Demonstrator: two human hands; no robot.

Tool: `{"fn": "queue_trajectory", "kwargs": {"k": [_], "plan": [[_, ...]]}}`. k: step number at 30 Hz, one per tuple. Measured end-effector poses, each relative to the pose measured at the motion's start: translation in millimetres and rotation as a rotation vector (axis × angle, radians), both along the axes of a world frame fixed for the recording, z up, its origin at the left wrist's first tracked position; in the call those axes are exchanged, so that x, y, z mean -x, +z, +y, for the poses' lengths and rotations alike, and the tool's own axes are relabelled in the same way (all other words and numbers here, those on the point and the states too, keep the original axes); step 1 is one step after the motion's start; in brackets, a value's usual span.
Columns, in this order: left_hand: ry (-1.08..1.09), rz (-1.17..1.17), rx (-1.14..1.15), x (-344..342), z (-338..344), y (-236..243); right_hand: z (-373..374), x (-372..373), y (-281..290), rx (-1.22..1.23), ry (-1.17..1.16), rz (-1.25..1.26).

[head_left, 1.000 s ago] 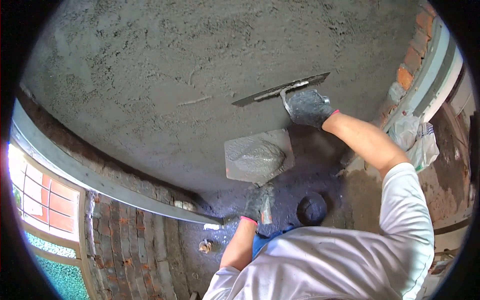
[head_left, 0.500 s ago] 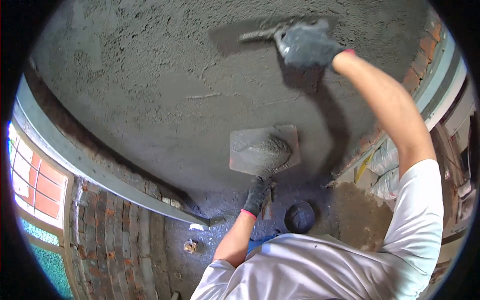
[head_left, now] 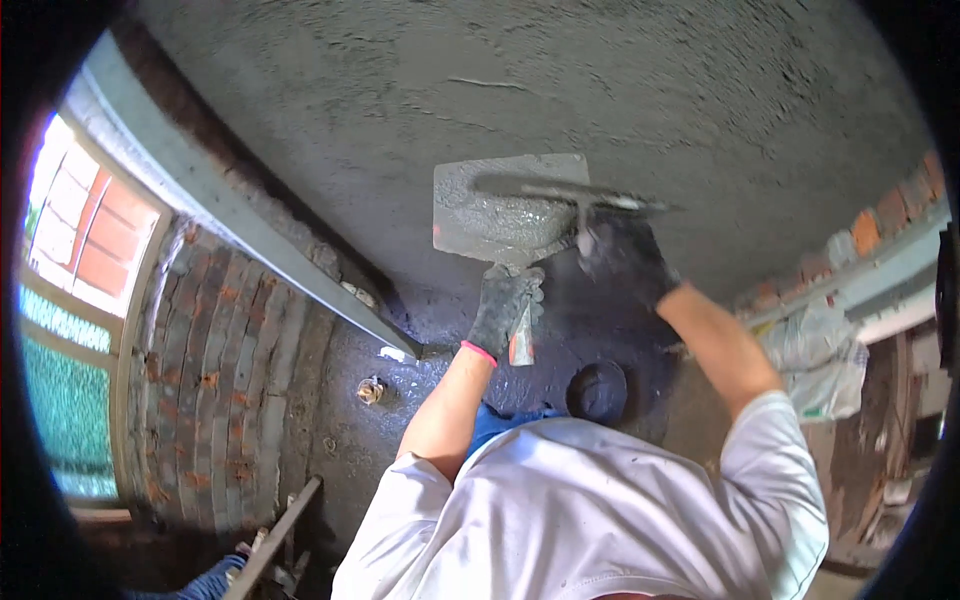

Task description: Applying and smoothing plaster on a brick wall using a trowel and hawk.

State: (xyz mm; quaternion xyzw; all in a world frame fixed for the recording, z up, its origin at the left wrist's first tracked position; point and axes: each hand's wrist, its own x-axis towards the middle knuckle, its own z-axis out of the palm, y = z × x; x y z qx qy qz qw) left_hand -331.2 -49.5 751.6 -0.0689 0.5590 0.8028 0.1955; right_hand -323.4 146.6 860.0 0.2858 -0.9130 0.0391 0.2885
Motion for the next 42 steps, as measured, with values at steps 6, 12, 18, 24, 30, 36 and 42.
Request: {"fn": "queue_trajectory", "kwargs": {"k": [6, 12, 18, 24, 30, 36, 42], "plan": [[-0.043, 0.202, 0.018, -5.7, -44.1, 53.0, -6.0, -12.8, 15.9, -0.308, 0.024, -0.359], [0.183, 1.291, 0.962, -30.5, -45.9, 16.2, -55.9, 12.7, 3.4, -0.167, -0.126, -0.060], [-0.112, 0.123, 0.033, 26.2, -66.1, 15.9, -91.3, 32.8, 16.0, -0.262, -0.036, 0.123], [-0.187, 0.804, 0.572, 82.1, -166.0, 44.3, -108.0, 50.5, 64.1, -0.181, -0.321, -0.257], [-0.465, 1.152, 0.837, 99.8, -224.7, 17.5, -169.2, 125.8, 77.0, -0.429, -0.368, 0.438], [-0.495, -0.074, -0.080, 90.9, -253.2, -19.5, -217.7, 202.2, 83.0, -0.181, -0.492, -0.019], [-0.354, -0.113, -0.197, 148.4, -271.6, -20.8, -238.0, 229.6, 168.9, -0.545, -0.448, 0.019]]}}
